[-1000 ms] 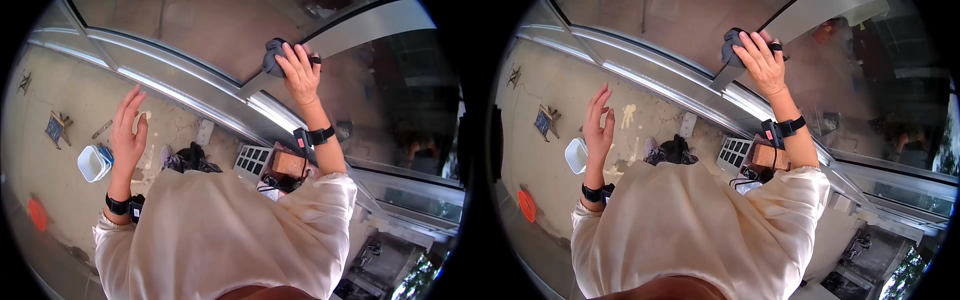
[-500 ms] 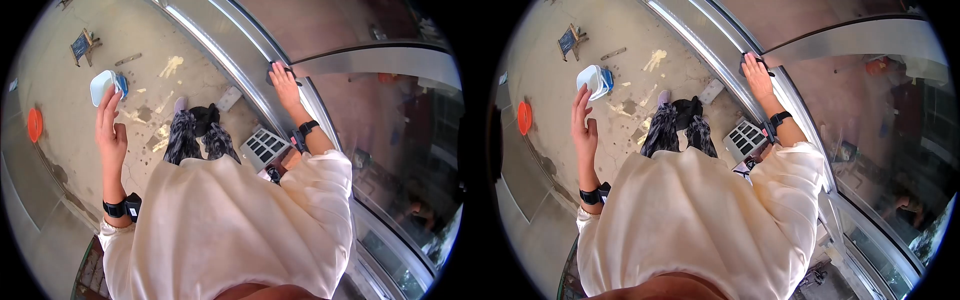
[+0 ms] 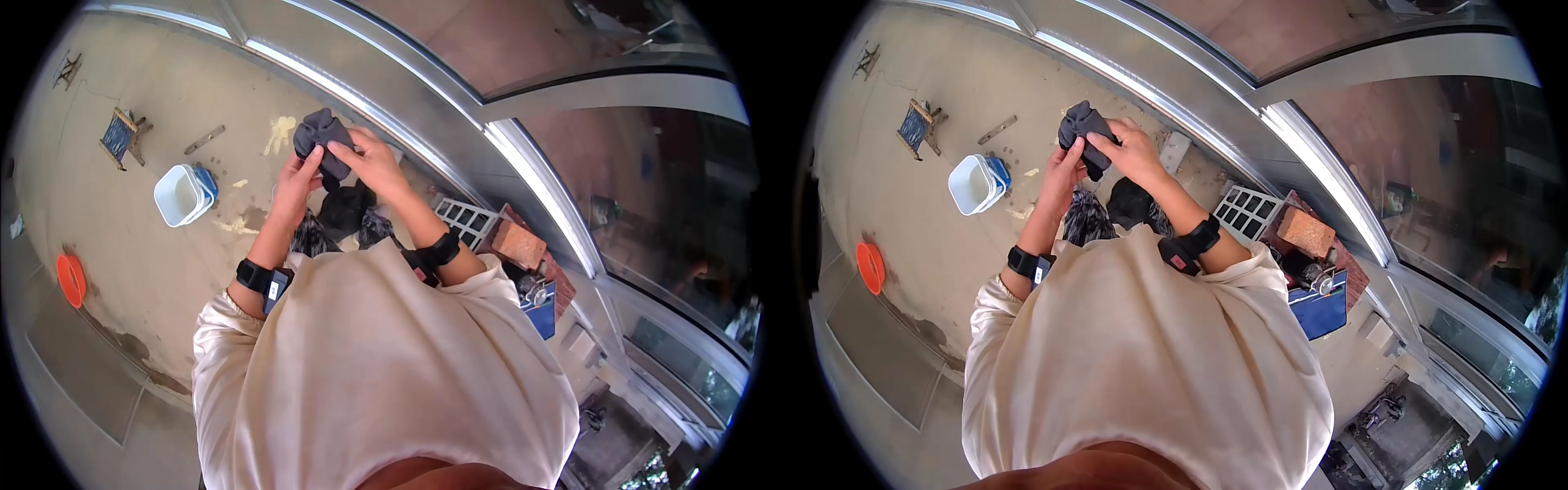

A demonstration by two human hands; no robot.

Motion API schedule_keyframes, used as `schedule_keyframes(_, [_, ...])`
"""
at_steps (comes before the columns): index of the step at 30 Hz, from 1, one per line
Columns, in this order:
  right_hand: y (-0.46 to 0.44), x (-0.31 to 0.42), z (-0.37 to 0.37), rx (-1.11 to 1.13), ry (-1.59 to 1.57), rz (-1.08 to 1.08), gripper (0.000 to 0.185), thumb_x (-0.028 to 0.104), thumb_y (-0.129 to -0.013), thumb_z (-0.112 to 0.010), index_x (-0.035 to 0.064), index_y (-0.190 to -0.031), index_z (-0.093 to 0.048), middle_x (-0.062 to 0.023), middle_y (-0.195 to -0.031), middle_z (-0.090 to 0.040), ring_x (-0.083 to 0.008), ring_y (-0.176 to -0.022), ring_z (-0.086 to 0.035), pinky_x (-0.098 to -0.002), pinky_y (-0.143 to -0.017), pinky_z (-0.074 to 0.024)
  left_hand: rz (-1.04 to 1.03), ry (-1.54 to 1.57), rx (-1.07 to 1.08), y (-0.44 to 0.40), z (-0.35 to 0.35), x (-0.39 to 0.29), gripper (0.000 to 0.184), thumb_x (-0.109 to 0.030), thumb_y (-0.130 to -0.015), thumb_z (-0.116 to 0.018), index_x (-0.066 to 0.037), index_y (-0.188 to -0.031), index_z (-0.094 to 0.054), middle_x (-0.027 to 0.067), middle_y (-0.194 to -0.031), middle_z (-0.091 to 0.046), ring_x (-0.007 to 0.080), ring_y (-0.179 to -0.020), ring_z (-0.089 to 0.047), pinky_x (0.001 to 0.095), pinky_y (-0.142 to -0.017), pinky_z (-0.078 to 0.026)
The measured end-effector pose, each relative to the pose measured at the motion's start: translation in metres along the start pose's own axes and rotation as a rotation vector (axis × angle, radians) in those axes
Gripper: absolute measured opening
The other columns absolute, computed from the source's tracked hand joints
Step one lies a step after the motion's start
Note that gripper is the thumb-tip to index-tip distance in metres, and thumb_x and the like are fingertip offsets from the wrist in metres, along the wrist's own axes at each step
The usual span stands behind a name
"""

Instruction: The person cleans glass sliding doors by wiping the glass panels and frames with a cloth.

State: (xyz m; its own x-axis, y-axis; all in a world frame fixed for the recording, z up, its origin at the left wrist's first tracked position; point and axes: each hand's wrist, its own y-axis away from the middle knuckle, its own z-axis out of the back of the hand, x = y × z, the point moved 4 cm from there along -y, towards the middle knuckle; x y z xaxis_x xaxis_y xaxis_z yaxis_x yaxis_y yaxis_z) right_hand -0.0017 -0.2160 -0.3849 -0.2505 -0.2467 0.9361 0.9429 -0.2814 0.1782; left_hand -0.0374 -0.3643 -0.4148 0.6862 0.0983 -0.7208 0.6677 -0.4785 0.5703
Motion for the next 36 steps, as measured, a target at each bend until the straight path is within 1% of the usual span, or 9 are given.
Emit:
schedule_keyframes(4, [-0.023, 0.003, -0.026, 0.041, -0.523, -0.303, 0.038, 0.024, -0.095, -0.055, 0.0051, -0.127, -0.052, -0.0037, -0.112, -0.062, -0.0111, -0.097, -0.059, -0.0281, -0.082, -0.0485, -0.317, -0.141, 0.072, -0.021, 0.033, -0.054, 0.031, -0.011, -0.088, -0.065, -0.003, -0.118, -0.059, 0.0019, -0.103, -0.065, 0.0075, -0.094, -0.058, 0.0236, -0.083, -0.046])
schedule_keyframes(13, [-0.047, 0.069, -0.077, -0.048, -1.230, -0.189, 0.044, 0.033, -0.094, -0.053, 0.0072, -0.128, -0.045, -0.0089, -0.125, -0.054, -0.0208, -0.115, -0.054, -0.0432, -0.094, -0.0453, -0.224, -0.439, 0.406, -0.040, 0.052, -0.167, 0.037, -0.018, -0.084, -0.070, -0.005, -0.113, -0.051, 0.0035, -0.102, -0.057, 0.0102, -0.092, -0.055, 0.0248, -0.080, -0.044])
schedule_keyframes(16, [-0.048, 0.054, -0.074, -0.242, -0.861, -0.266, 0.050, 0.026, -0.086, -0.068, 0.0126, -0.129, -0.046, -0.0030, -0.120, -0.056, -0.0162, -0.111, -0.054, -0.0369, -0.092, -0.0454, -0.258, -0.406, 0.468, -0.046, 0.041, -0.172, 0.031, -0.016, -0.085, -0.066, -0.005, -0.110, -0.052, 0.0042, -0.103, -0.058, 0.0117, -0.093, -0.055, 0.0268, -0.084, -0.043])
schedule_keyframes(19, [-0.056, 0.049, -0.063, -0.285, -0.935, -0.194, 0.040, 0.028, -0.086, -0.068, 0.0121, -0.122, -0.059, -0.0004, -0.112, -0.062, -0.0137, -0.107, -0.056, -0.0325, -0.095, -0.0423, -0.208, -0.319, 0.416, -0.063, 0.045, -0.185, 0.021, -0.010, -0.085, -0.062, -0.006, -0.104, -0.053, 0.0035, -0.099, -0.059, 0.0116, -0.090, -0.057, 0.0274, -0.082, -0.045])
schedule_keyframes(25, [-0.079, 0.065, -0.040, -0.251, -1.030, -0.104, 0.037, 0.030, -0.092, -0.060, 0.0102, -0.122, -0.057, -0.0002, -0.113, -0.062, -0.0125, -0.106, -0.056, -0.0315, -0.095, -0.0423, -0.206, -0.228, 0.419, -0.084, 0.033, -0.207, 0.020, -0.007, -0.086, -0.057, -0.006, -0.105, -0.054, 0.0024, -0.105, -0.059, 0.0128, -0.095, -0.055, 0.0295, -0.086, -0.043])
schedule_keyframes(27, [-0.094, 0.069, -0.034, -0.280, -1.125, -0.102, 0.039, 0.032, -0.092, -0.060, 0.0101, -0.124, -0.055, -0.0004, -0.112, -0.062, -0.0126, -0.106, -0.056, -0.0312, -0.094, -0.0428, -0.337, -0.565, 0.355, -0.095, 0.028, -0.207, 0.027, -0.010, -0.087, -0.057, -0.006, -0.113, -0.052, 0.0034, -0.112, -0.057, 0.0155, -0.101, -0.055, 0.0324, -0.091, -0.042])
schedule_keyframes(28, [-0.103, 0.072, -0.030, -0.307, -1.101, -0.046, 0.040, 0.034, -0.092, -0.059, 0.0097, -0.123, -0.053, -0.0016, -0.110, -0.061, -0.0127, -0.103, -0.057, -0.0305, -0.090, -0.0451, -0.400, -0.685, 0.380, -0.106, 0.033, -0.202, 0.040, -0.013, -0.090, -0.053, -0.009, -0.130, -0.046, 0.0051, -0.127, -0.052, 0.0187, -0.119, -0.048, 0.0339, -0.101, -0.036])
schedule_keyframes(31, [-0.108, 0.088, -0.022, -0.328, -1.046, -0.020, 0.044, 0.040, -0.091, -0.059, 0.0051, -0.116, -0.051, -0.0038, -0.093, -0.060, -0.0114, -0.080, -0.058, -0.0264, -0.068, -0.0492, -0.395, -0.636, 0.310, -0.091, 0.015, -0.208, 0.046, -0.015, -0.093, -0.050, -0.010, -0.137, -0.038, 0.0073, -0.136, -0.044, 0.0208, -0.127, -0.042, 0.0328, -0.102, -0.035])
schedule_keyframes(36, [-0.112, 0.082, -0.016, -0.267, -0.734, 0.115, 0.043, 0.026, -0.084, -0.067, 0.0037, -0.117, -0.051, -0.0045, -0.099, -0.058, -0.0109, -0.088, -0.055, -0.0262, -0.076, -0.0473, -0.137, -0.557, 0.511, -0.095, -0.004, -0.184, 0.066, -0.029, -0.094, -0.056, -0.002, -0.145, -0.023, 0.0120, -0.139, -0.041, 0.0223, -0.128, -0.041, 0.0380, -0.105, -0.034])
